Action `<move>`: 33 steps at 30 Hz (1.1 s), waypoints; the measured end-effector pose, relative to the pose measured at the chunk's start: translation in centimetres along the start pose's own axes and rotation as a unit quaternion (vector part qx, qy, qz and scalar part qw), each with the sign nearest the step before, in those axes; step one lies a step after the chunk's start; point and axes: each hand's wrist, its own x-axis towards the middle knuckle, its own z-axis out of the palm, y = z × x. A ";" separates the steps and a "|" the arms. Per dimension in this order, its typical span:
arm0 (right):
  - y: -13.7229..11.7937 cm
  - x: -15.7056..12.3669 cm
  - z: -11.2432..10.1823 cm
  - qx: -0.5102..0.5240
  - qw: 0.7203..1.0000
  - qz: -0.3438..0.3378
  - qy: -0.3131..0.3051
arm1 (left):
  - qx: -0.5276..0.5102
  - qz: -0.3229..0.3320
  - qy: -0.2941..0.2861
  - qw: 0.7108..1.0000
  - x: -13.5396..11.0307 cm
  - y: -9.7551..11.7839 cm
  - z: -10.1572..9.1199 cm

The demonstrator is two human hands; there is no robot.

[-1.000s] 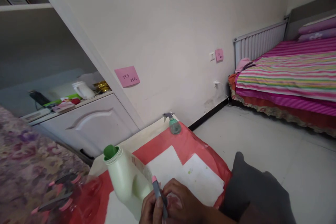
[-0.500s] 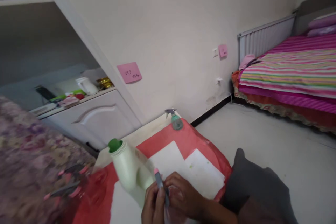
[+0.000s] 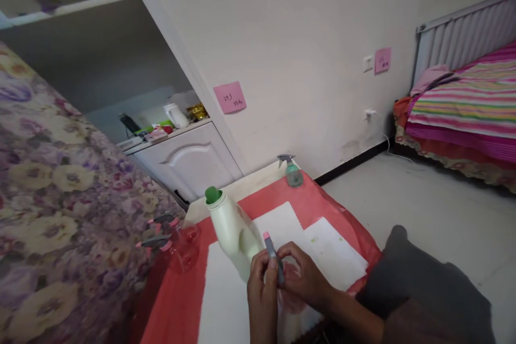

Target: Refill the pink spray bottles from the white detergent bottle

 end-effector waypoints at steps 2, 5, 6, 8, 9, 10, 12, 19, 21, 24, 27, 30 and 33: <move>0.0 0.1 0.0 0.003 1.000 -0.001 -0.008 | 0.002 -0.001 -0.003 1.000 0.0 0.2 0.0; -0.2 0.3 -0.2 -0.002 0.999 -0.026 -0.045 | -0.002 -0.008 -0.003 1.000 -0.1 0.5 0.0; -0.2 0.3 -0.2 -0.003 0.998 -0.030 -0.055 | -0.004 -0.009 -0.002 1.000 -0.1 0.6 0.0; -0.2 0.3 -0.3 -0.001 0.998 -0.023 -0.059 | -0.006 -0.010 0.003 1.000 -0.1 0.8 0.0; -0.2 0.3 -0.2 0.003 0.999 -0.012 -0.053 | -0.007 -0.009 0.006 1.000 -0.1 1.0 0.0; -0.2 0.3 -0.2 0.007 0.999 0.002 -0.044 | -0.008 -0.009 0.007 1.000 -0.2 1.1 0.0; -0.3 0.2 0.0 0.012 0.999 0.023 -0.031 | -0.009 -0.013 0.006 1.000 -0.2 1.2 0.0; -0.3 0.1 -0.1 0.004 0.998 -0.016 -0.058 | -0.014 -0.035 0.014 0.999 0.0 0.8 0.0; -0.3 0.2 -0.1 0.003 0.998 -0.020 -0.060 | -0.024 -0.034 0.017 0.999 -0.1 0.8 0.0; -0.4 0.3 -0.1 0.012 0.998 -0.016 -0.057 | -0.041 -0.032 0.011 0.999 -0.3 0.7 -0.2; -0.6 0.4 0.0 0.026 0.998 -0.009 -0.050 | -0.045 -0.033 0.006 0.998 -0.4 0.4 -0.5; -1.0 0.4 0.0 0.029 0.999 -0.007 -0.046 | -0.035 -0.026 -0.016 0.999 -0.2 0.3 -1.0; -1.5 0.5 -0.1 0.022 0.999 -0.015 -0.043 | -0.031 -0.022 -0.043 0.998 0.0 0.6 -1.6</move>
